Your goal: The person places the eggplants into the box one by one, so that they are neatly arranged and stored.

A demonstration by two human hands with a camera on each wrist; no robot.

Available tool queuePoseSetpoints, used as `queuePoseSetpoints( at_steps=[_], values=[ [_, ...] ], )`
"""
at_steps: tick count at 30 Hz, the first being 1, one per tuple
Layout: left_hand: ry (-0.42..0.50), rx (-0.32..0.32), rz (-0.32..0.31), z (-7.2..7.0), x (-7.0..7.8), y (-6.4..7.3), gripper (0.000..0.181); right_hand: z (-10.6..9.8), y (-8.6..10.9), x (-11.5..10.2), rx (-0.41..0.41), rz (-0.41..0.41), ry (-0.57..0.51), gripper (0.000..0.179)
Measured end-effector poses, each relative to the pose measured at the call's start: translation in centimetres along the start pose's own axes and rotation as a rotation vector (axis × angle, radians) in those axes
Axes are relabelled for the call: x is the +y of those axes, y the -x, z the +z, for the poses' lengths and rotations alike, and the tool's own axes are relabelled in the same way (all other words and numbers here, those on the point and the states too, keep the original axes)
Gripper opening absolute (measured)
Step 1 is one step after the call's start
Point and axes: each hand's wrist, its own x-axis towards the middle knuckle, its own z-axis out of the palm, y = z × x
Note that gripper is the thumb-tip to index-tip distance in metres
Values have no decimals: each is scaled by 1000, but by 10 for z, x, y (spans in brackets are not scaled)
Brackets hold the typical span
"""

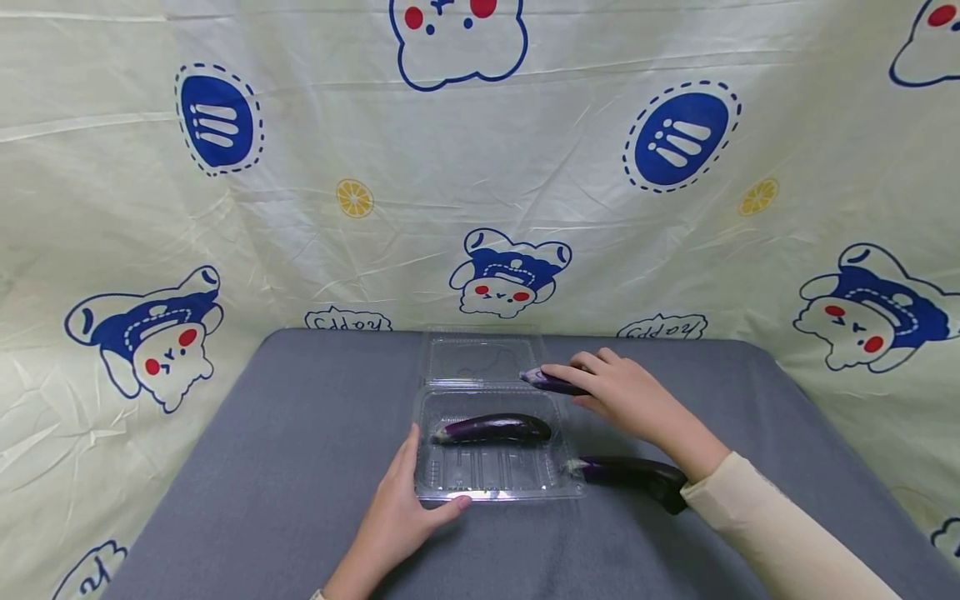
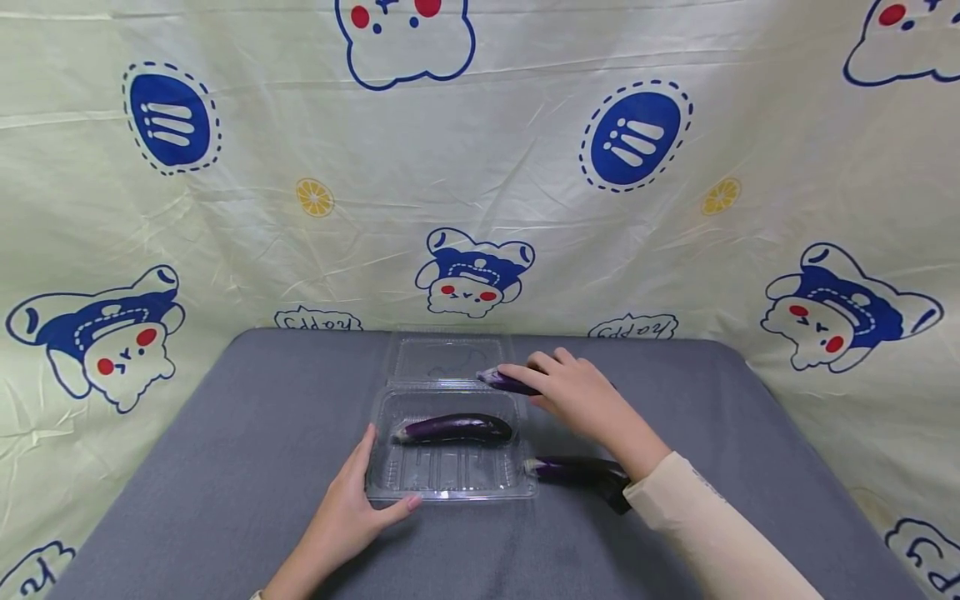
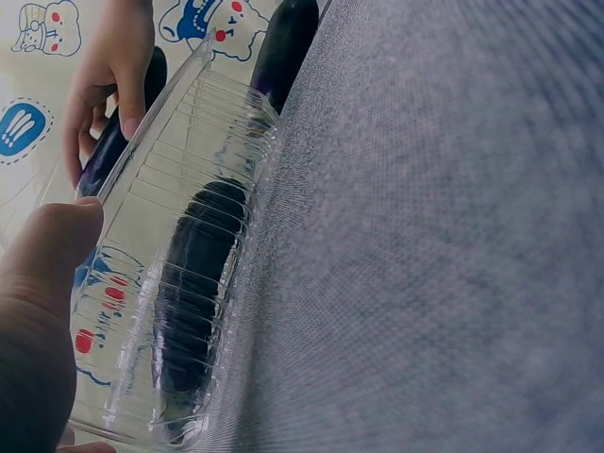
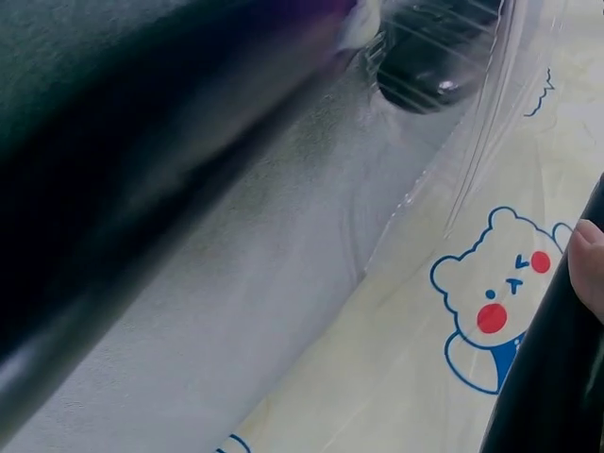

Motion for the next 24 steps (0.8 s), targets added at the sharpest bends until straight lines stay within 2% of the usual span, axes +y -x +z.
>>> queuePoseSetpoints(
  at_steps=[7, 13, 24],
  values=[
    [0, 1, 4, 0, 0, 1, 122, 0, -9, -10, -6, -14, 10, 58],
    [4, -7, 2, 0, 0, 0, 122, 3, -16, -17, -50, -15, 42, 56],
    [-2, -10, 1, -1, 1, -1, 123, 6, -28, -33, -102, -69, 109, 57]
  ],
)
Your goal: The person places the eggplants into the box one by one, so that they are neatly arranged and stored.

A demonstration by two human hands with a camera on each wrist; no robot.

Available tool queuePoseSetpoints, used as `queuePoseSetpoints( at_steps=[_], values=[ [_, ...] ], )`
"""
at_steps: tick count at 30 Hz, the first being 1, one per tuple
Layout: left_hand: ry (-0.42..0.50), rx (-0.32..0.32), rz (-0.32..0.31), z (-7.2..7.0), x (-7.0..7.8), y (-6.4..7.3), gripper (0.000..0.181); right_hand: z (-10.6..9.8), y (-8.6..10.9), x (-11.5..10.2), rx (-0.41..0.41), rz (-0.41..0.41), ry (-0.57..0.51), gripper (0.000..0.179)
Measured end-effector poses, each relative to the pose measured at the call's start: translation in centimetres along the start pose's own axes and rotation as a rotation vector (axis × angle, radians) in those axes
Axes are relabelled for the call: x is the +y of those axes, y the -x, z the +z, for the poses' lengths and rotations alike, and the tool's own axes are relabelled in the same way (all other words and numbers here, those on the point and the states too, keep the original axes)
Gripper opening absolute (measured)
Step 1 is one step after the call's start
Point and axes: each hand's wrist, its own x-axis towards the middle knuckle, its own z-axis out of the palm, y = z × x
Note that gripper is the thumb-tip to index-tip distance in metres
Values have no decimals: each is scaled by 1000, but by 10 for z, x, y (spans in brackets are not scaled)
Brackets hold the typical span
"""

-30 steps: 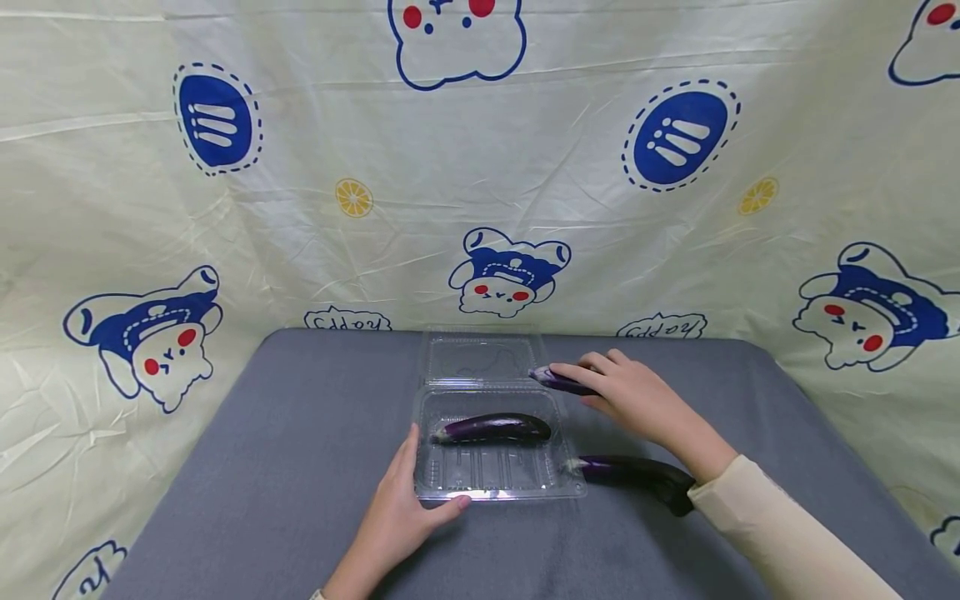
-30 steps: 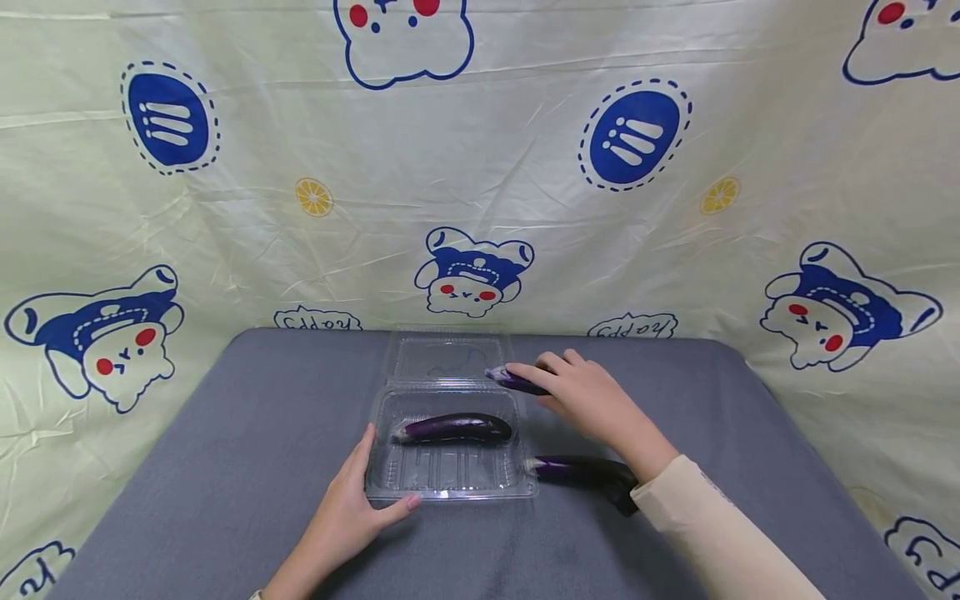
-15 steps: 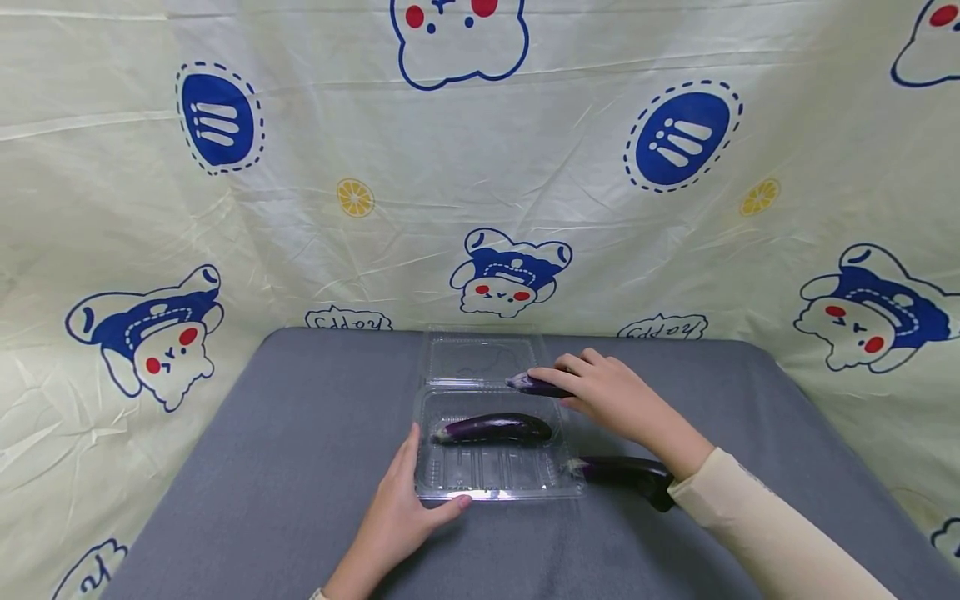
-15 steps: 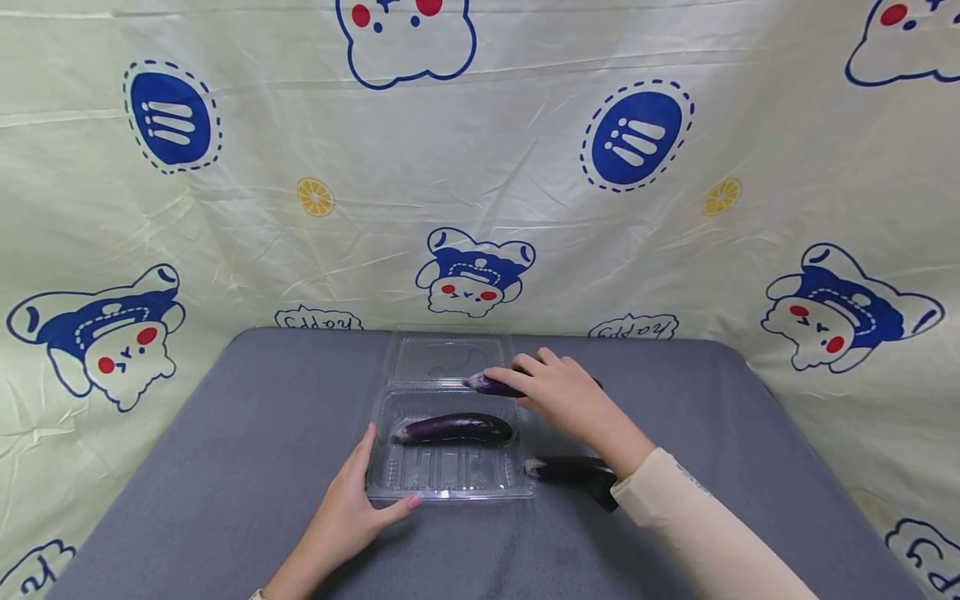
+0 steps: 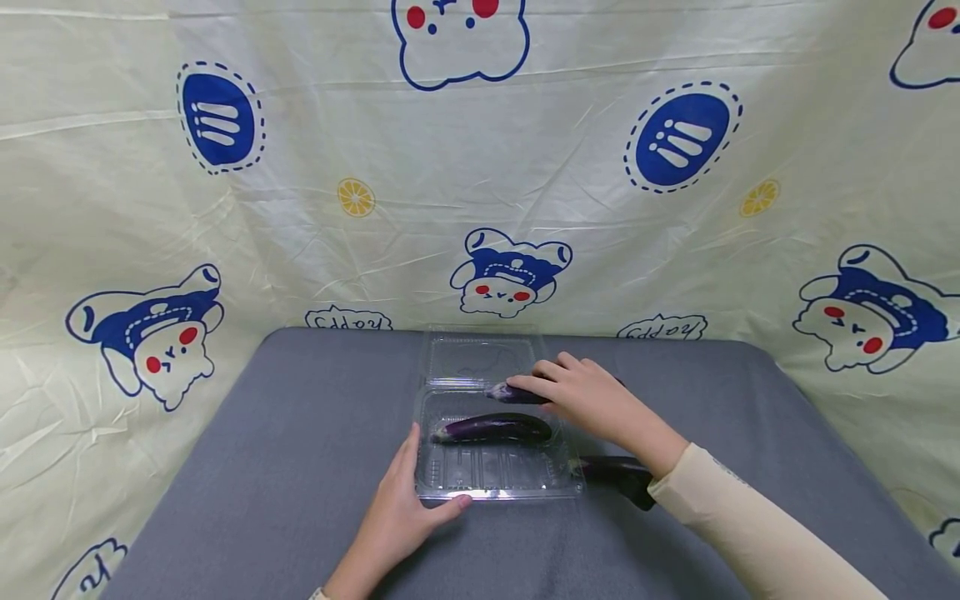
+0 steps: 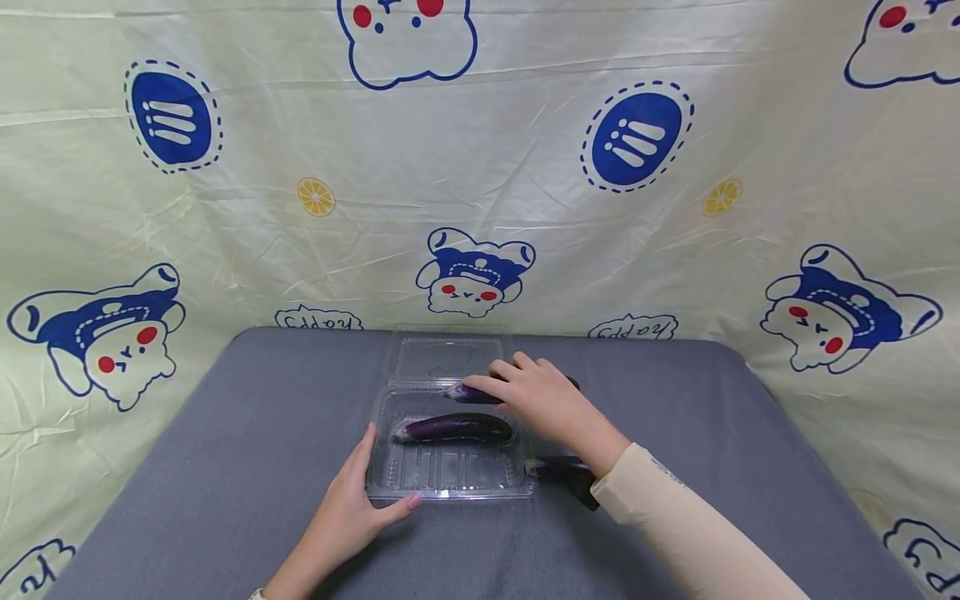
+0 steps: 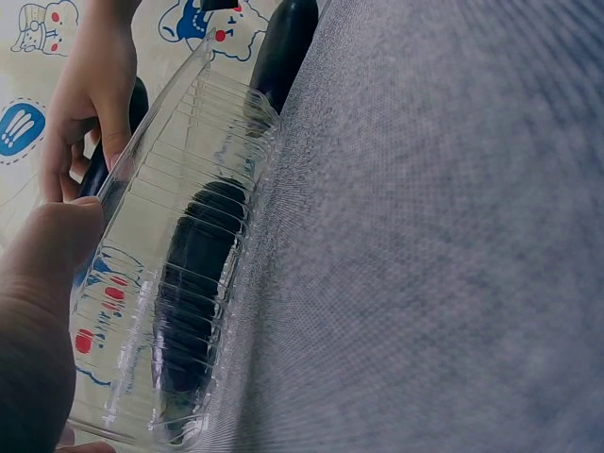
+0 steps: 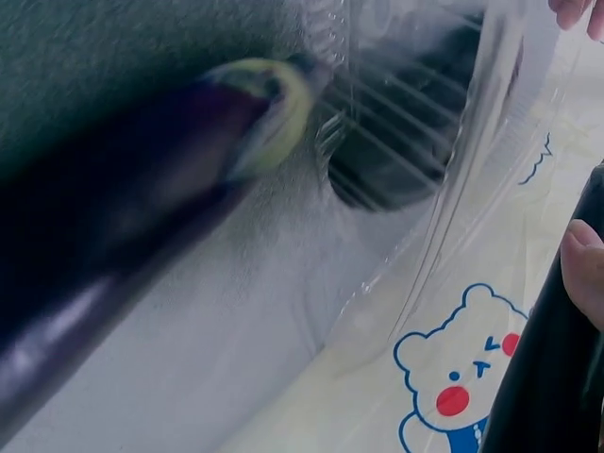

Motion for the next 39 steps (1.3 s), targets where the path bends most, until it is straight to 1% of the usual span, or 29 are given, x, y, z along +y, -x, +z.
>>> queuePoseSetpoints(
  at_steps=[7, 13, 20, 30, 36, 39],
  values=[
    [4, -4, -5, -1, 0, 0, 123, 3, -9, -12, 2, -55, -4, 55],
    [4, -1, 1, 0, 0, 0, 123, 8, -17, -22, -17, -103, 24, 53],
    [3, 4, 12, 0, -2, 0, 122, 16, -21, -28, -56, -117, 11, 54],
    [4, 8, 16, 0, -1, 0, 121, 26, -22, -34, -74, -160, 7, 54],
    [0, 3, 9, 1, -1, 0, 122, 29, -24, -38, -79, -175, -22, 55],
    [-11, 3, 2, 1, -1, 0, 122, 30, -25, -41, -76, -194, -42, 55]
  ],
)
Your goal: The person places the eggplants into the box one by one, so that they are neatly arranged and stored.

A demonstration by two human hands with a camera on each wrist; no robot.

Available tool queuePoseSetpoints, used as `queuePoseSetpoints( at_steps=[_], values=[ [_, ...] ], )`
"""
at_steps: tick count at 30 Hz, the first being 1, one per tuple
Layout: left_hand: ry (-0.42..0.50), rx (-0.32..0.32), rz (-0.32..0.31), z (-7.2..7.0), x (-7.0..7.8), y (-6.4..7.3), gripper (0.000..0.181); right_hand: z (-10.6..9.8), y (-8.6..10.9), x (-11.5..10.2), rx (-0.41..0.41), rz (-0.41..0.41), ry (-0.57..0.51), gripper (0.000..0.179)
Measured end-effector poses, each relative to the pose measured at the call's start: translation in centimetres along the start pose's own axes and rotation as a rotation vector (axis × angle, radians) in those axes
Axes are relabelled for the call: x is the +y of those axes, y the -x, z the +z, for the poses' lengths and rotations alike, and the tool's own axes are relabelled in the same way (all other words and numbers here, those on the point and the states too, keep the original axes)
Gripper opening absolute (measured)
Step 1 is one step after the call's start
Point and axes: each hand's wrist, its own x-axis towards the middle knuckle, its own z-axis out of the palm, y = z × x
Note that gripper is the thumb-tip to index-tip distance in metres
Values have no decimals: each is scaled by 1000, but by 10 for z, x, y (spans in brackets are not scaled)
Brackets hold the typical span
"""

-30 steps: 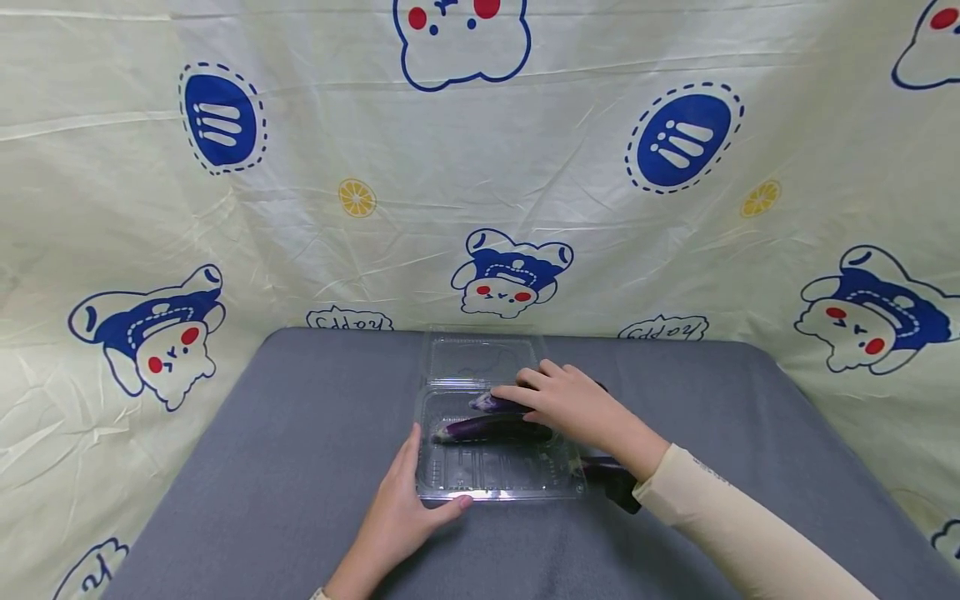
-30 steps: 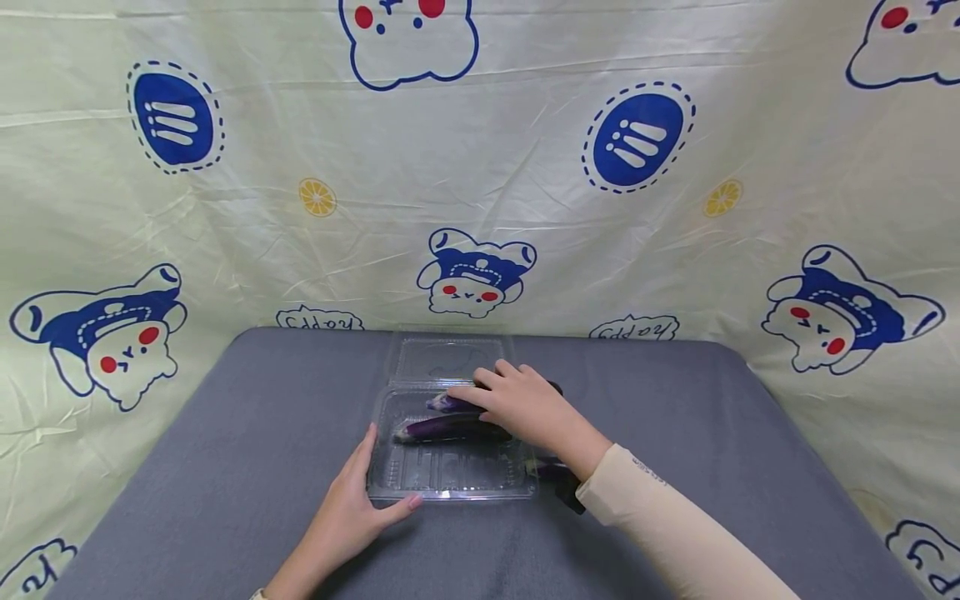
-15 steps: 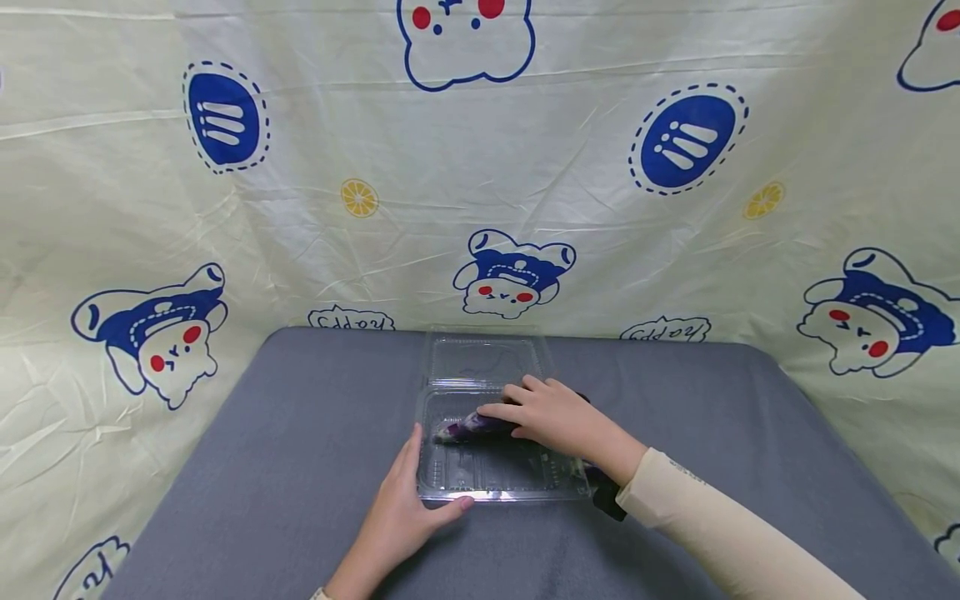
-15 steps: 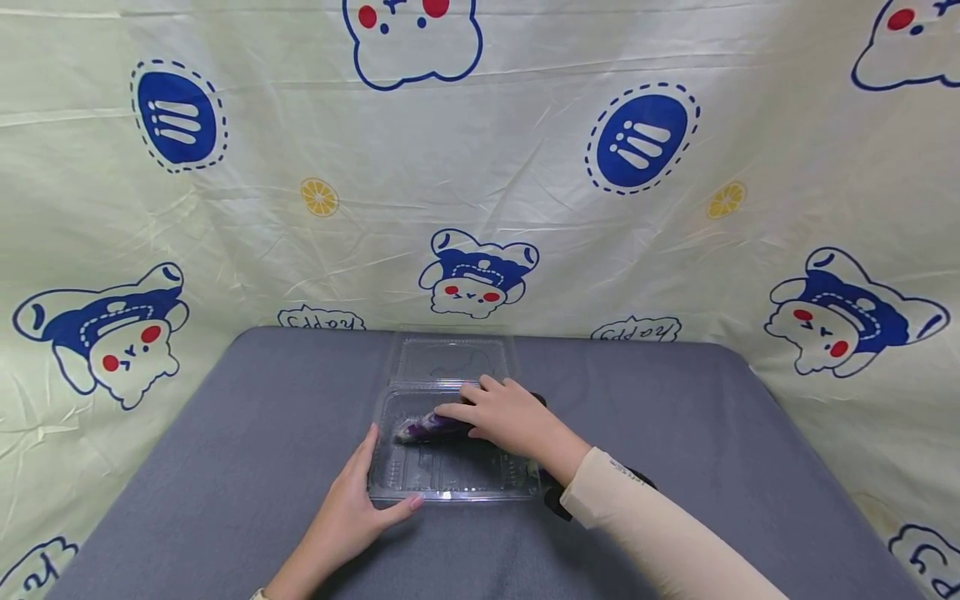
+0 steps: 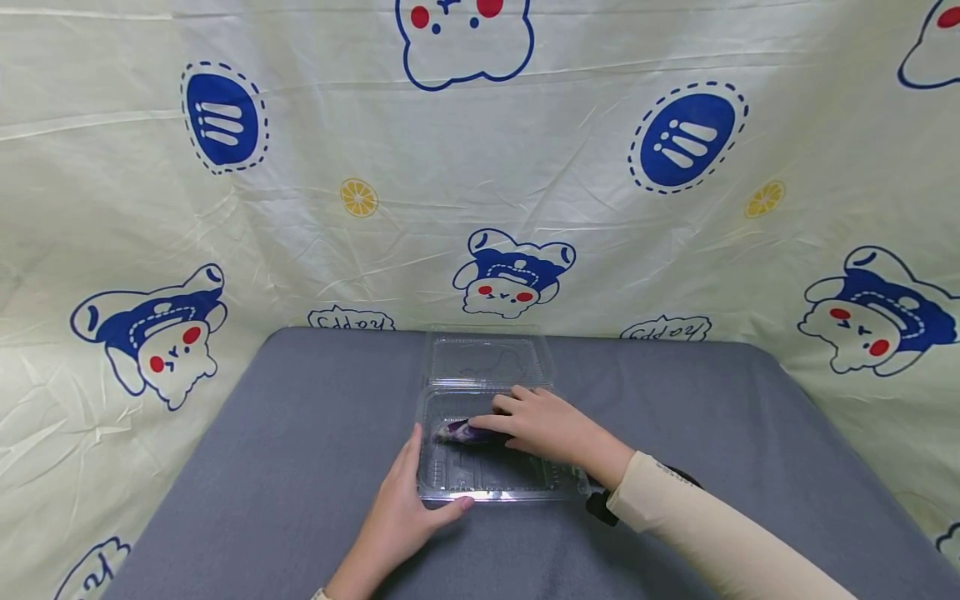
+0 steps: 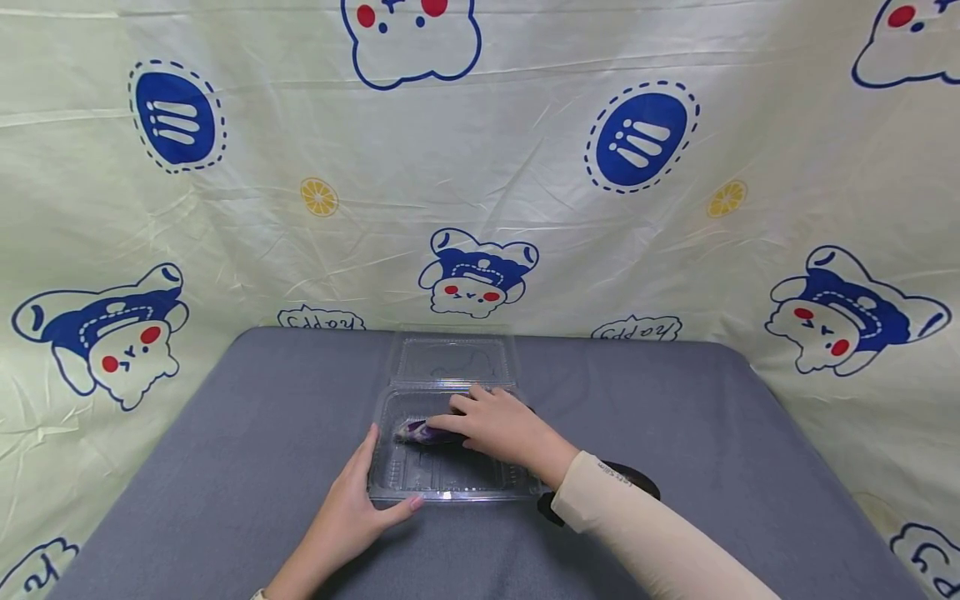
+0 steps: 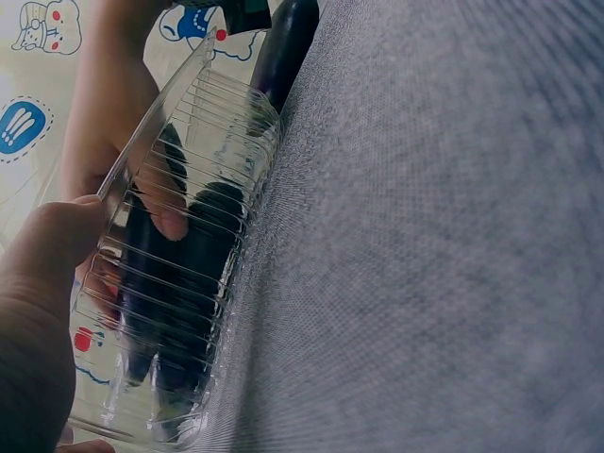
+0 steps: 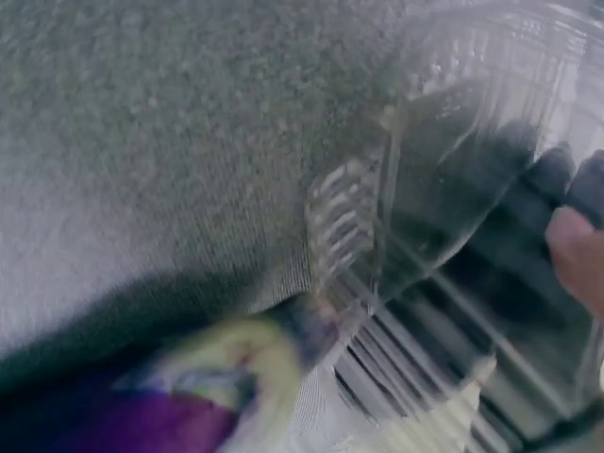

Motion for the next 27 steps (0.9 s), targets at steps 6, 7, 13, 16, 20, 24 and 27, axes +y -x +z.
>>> queuePoseSetpoints(
  at_steps=[6, 7, 13, 16, 20, 24, 27],
  values=[
    [-4, 2, -3, 0, 0, 1, 122, 4, -2, -4, -29, -26, -44, 55],
    [-1, -3, -5, -1, 1, 1, 123, 5, -2, -4, -33, -25, -57, 55],
    [4, -12, -11, -1, 0, 1, 124, 10, -4, -5, -63, -19, -104, 54],
    [5, -7, -8, -1, 0, 1, 123, 10, -6, -6, -93, -20, -117, 54],
    [11, -6, -11, -1, 0, 1, 122, 11, -6, -8, -112, -13, -122, 55],
    [5, 1, 9, -1, 0, 1, 121, 12, -7, -9, -112, -12, -112, 55],
    [3, 4, 14, -1, -1, 1, 120, 14, -7, -9, -105, -23, -90, 56]
  ],
)
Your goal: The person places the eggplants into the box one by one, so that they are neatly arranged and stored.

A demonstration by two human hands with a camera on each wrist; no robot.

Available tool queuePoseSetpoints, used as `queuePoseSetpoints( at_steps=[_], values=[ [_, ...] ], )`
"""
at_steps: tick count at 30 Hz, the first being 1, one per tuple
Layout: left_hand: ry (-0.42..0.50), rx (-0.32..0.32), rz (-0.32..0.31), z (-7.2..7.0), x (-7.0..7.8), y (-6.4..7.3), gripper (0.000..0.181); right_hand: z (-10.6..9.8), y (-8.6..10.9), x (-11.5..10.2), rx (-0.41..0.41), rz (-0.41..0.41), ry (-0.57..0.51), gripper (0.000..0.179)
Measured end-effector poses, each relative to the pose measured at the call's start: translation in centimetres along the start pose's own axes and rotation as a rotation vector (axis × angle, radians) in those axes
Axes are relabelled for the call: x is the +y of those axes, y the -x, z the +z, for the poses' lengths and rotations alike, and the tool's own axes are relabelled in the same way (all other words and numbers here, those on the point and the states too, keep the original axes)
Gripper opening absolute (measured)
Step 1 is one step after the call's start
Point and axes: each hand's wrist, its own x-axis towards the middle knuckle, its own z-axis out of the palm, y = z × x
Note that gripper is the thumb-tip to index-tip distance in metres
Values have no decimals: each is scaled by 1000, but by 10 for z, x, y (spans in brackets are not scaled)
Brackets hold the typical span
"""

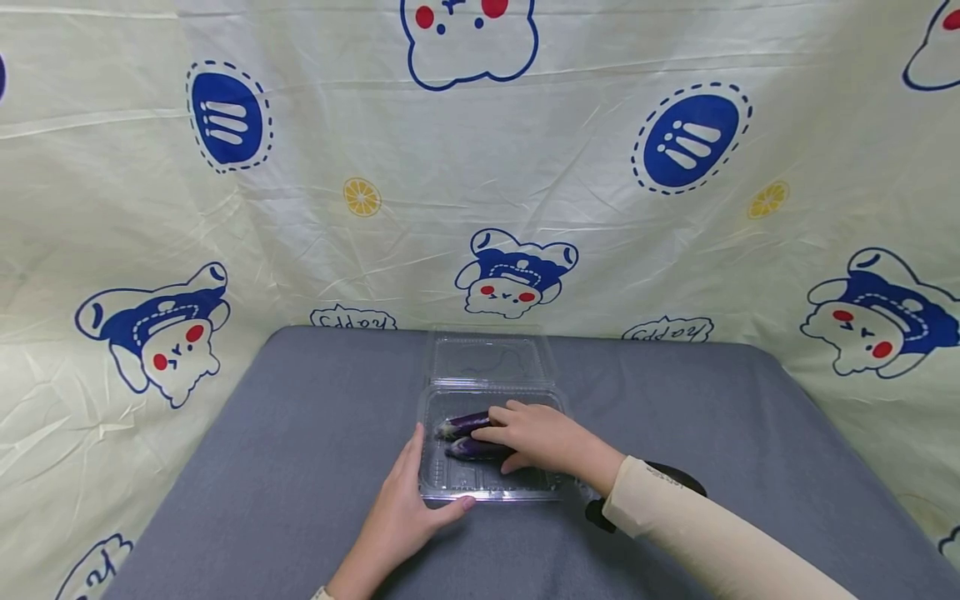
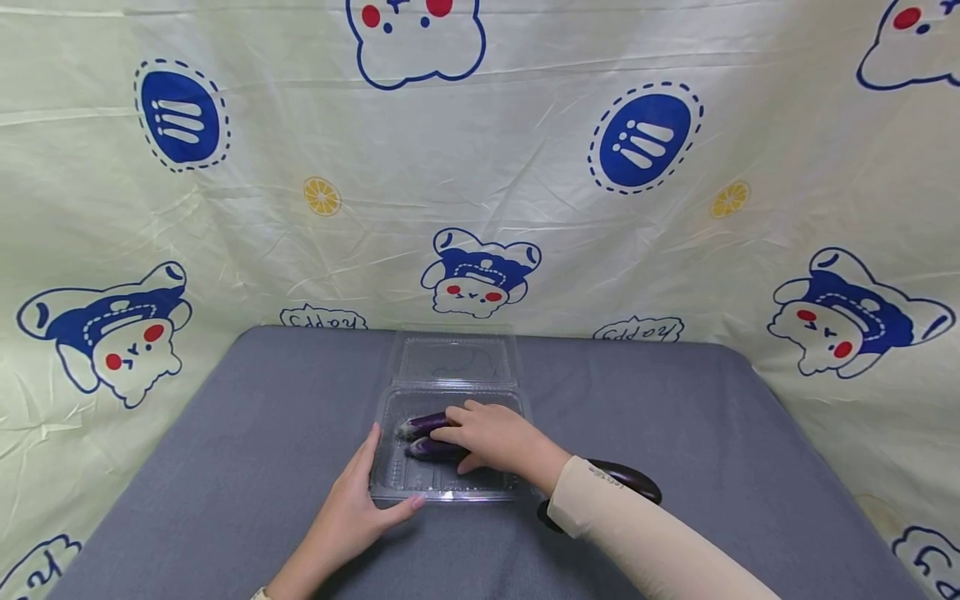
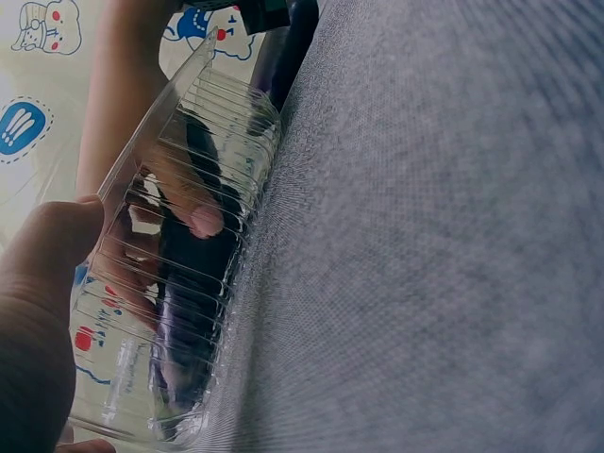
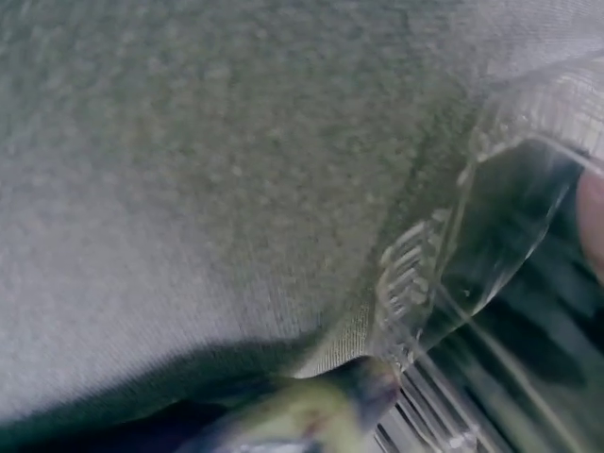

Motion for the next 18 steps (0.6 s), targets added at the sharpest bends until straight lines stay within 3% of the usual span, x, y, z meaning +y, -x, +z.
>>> queuePoseSetpoints(
  at_steps=[10, 18],
  values=[
    [7, -15, -24, -1, 1, 0, 121, 2, 0, -2, -17, -1, 32, 58],
    [19, -18, -35, -1, 1, 0, 122, -4, 4, -4, -94, 46, -5, 65]
  ],
)
